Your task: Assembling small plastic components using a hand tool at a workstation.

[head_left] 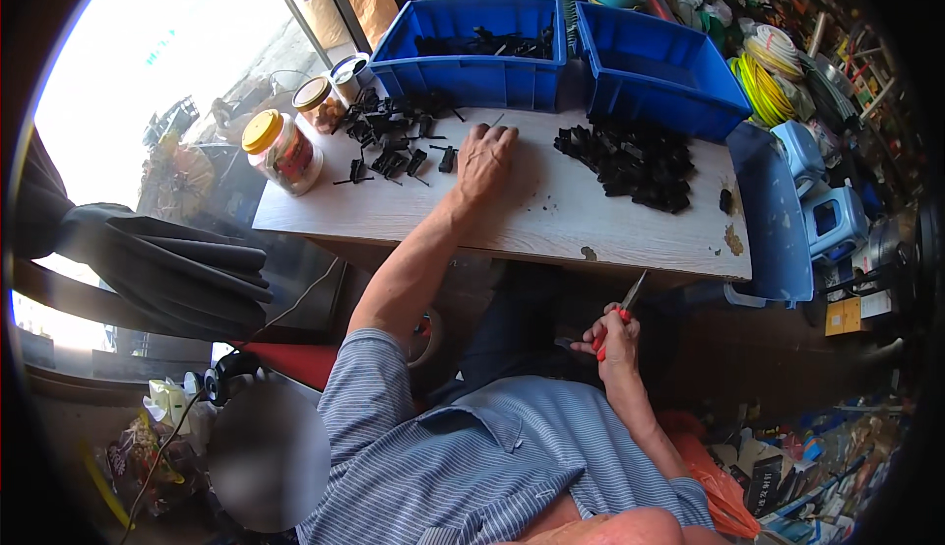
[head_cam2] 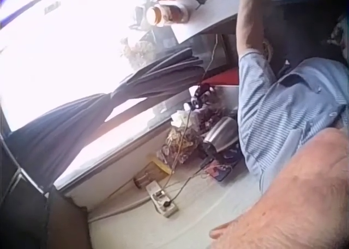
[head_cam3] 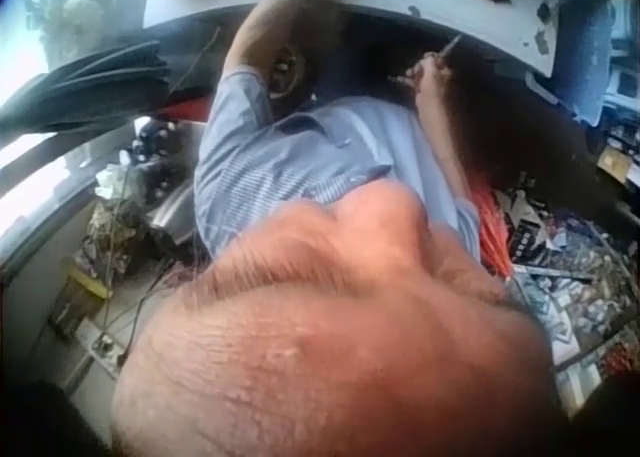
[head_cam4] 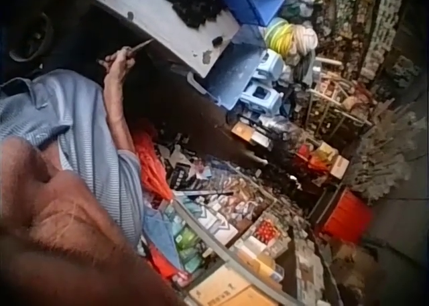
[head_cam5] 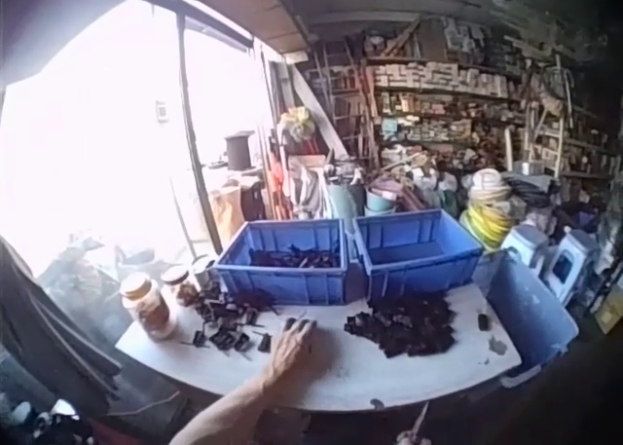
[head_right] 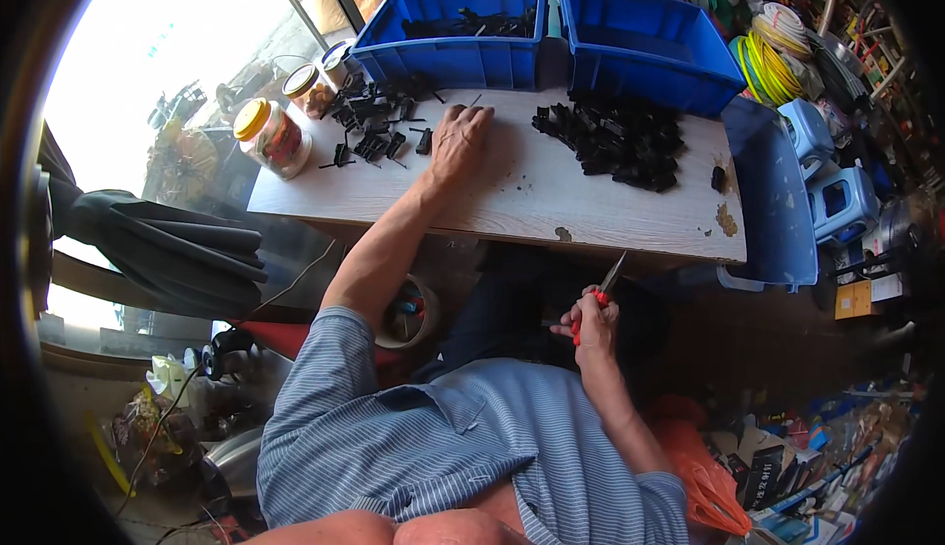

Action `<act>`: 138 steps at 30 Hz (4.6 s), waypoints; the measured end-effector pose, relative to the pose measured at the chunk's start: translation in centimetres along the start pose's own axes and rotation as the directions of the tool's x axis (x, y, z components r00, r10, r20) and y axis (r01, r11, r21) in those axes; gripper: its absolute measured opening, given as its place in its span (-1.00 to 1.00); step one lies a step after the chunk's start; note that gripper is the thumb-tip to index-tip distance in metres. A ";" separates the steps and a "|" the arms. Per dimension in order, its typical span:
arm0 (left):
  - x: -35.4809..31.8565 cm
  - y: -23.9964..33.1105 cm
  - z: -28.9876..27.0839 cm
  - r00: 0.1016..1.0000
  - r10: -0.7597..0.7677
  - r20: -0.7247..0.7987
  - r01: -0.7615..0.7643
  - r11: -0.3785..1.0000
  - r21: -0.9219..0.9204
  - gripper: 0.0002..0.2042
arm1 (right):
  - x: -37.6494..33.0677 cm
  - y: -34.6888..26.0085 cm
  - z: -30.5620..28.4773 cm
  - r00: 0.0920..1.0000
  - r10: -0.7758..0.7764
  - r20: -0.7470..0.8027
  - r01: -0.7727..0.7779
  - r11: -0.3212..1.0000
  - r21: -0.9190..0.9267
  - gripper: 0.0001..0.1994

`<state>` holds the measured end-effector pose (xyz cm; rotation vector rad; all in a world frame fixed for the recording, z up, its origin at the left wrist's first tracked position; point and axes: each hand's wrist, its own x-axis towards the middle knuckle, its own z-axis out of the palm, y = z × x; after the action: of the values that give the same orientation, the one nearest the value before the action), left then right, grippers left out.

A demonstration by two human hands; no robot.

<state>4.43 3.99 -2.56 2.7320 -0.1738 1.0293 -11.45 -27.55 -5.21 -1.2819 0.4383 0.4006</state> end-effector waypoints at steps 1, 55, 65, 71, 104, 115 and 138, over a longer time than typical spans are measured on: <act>0.1 0.9 -0.4 1.000 0.018 0.018 -0.018 1.000 -0.025 -0.69 | -0.1 0.0 0.0 1.000 0.008 -0.010 -0.009 1.000 -0.008 -0.84; -15.4 16.0 -6.4 0.448 0.066 0.892 0.731 -0.602 -0.322 -0.32 | 2.0 1.0 0.5 0.924 -0.029 0.381 0.034 0.999 -0.008 -0.82; -14.2 16.3 -6.8 0.625 -0.044 0.779 0.763 -0.176 -0.622 -0.42 | 0.0 -0.1 1.6 0.894 -0.040 0.446 0.034 0.999 0.022 -0.85; -13.8 16.2 -7.2 0.713 0.048 0.700 0.697 0.066 -0.714 -0.47 | -0.2 0.4 1.0 0.917 -0.056 0.394 0.035 0.998 0.061 -0.79; -15.7 18.7 -3.2 0.220 -0.173 0.960 0.706 -0.650 -0.279 -0.88 | 0.6 2.7 1.5 0.978 -0.126 0.168 0.138 0.988 -0.066 -0.89; -15.9 18.4 -4.2 0.289 -0.129 0.949 0.739 -0.600 -0.306 -0.88 | -0.8 1.7 1.8 0.990 -0.068 0.123 0.085 0.987 -0.136 -0.81; -15.4 13.7 -8.3 0.734 0.153 0.662 0.680 -0.153 -0.718 -0.50 | -0.3 -1.2 3.1 0.954 -0.115 0.277 0.104 0.993 0.057 -0.85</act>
<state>-14.93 -6.78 -4.55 1.2400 -0.2357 -0.2777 -10.79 -24.82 -3.32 -1.1813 0.1347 0.4685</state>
